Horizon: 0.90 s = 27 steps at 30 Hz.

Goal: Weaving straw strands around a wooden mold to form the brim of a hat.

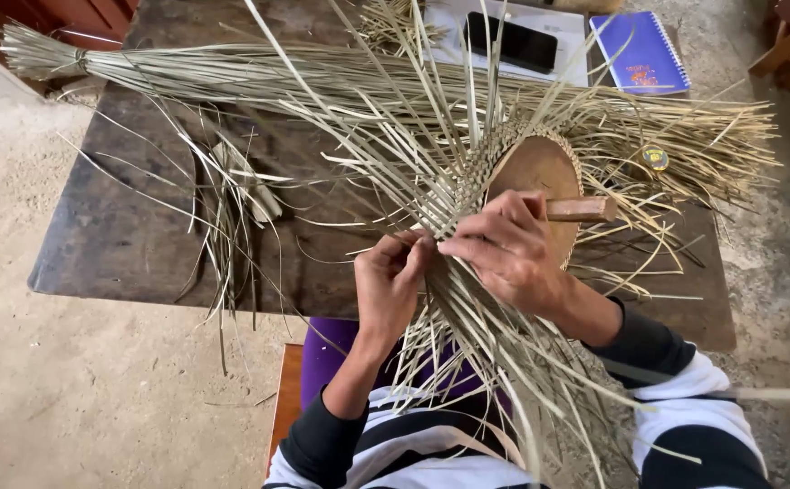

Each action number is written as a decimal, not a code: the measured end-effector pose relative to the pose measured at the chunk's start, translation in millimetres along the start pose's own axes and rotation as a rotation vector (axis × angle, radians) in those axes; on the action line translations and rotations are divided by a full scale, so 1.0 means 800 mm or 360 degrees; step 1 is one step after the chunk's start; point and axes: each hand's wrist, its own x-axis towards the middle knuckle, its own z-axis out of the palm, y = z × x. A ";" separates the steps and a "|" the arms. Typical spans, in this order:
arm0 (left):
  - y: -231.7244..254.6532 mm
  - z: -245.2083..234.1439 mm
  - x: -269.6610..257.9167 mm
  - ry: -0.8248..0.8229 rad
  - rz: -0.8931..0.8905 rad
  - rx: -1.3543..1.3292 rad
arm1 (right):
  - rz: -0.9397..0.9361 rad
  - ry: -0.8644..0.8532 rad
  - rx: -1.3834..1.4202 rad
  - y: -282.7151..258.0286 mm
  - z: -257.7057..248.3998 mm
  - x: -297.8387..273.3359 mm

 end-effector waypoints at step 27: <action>-0.022 0.011 0.004 0.0176 0.0085 0.0933 | 0.0874 -0.0578 0.0039 -0.056 0.010 -0.083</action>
